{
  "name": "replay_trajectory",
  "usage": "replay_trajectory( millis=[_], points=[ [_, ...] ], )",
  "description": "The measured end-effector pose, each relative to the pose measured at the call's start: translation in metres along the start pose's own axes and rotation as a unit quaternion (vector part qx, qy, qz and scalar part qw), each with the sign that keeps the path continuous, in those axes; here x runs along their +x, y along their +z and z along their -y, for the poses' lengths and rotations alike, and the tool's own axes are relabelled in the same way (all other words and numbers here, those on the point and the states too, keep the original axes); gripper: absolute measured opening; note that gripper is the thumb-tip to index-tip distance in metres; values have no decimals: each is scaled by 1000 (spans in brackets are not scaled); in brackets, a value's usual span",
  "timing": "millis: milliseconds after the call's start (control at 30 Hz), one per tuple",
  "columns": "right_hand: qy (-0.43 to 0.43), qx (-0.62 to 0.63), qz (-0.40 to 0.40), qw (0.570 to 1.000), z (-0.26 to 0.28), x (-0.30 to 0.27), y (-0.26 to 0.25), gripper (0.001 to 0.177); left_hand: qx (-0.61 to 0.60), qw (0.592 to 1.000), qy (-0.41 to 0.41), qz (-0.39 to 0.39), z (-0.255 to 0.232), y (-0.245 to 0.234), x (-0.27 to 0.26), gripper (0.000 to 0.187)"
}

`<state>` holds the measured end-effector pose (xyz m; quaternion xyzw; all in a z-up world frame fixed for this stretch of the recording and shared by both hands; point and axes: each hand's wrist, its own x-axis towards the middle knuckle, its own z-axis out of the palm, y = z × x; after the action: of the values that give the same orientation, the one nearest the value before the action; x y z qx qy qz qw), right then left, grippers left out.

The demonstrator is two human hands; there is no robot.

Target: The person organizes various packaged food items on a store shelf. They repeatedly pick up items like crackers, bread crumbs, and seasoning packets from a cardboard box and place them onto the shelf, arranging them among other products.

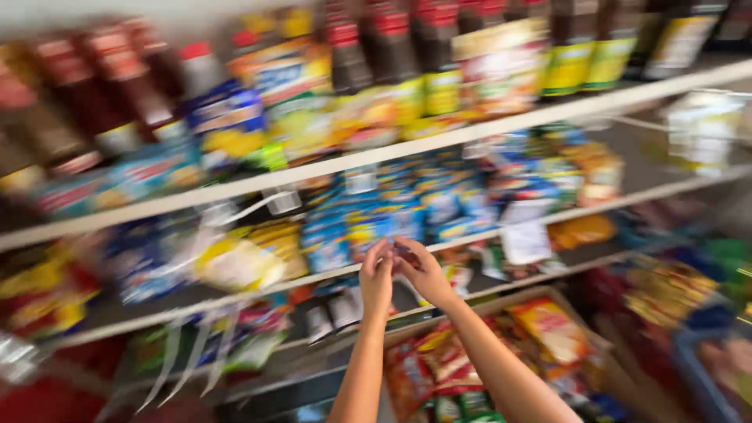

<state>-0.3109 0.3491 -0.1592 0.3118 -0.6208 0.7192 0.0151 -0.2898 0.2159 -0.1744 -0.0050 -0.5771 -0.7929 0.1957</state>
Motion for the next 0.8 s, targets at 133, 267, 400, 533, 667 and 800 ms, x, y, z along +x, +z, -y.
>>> replay_trajectory(
  millis=[133,267,400,533,667,800],
  points=[
    [15,-27,-69,997,44,-17,-139,50,-17,995,13,100,48,140,16,51],
    [4,-84,-120,989,82,-41,-268,47,-57,984,-10,171,83,280,16,52],
    [-10,-85,-170,982,102,-60,-381,45,-12,976,28,216,108,401,11,46],
    [-25,-147,-196,969,114,-66,-478,43,-62,968,15,242,144,501,22,40],
    [-24,-192,-231,954,140,-57,-532,39,-40,980,9,196,161,568,36,40],
    [-105,-373,-326,862,175,-43,-554,33,-68,984,61,150,178,600,52,48]
  ],
)
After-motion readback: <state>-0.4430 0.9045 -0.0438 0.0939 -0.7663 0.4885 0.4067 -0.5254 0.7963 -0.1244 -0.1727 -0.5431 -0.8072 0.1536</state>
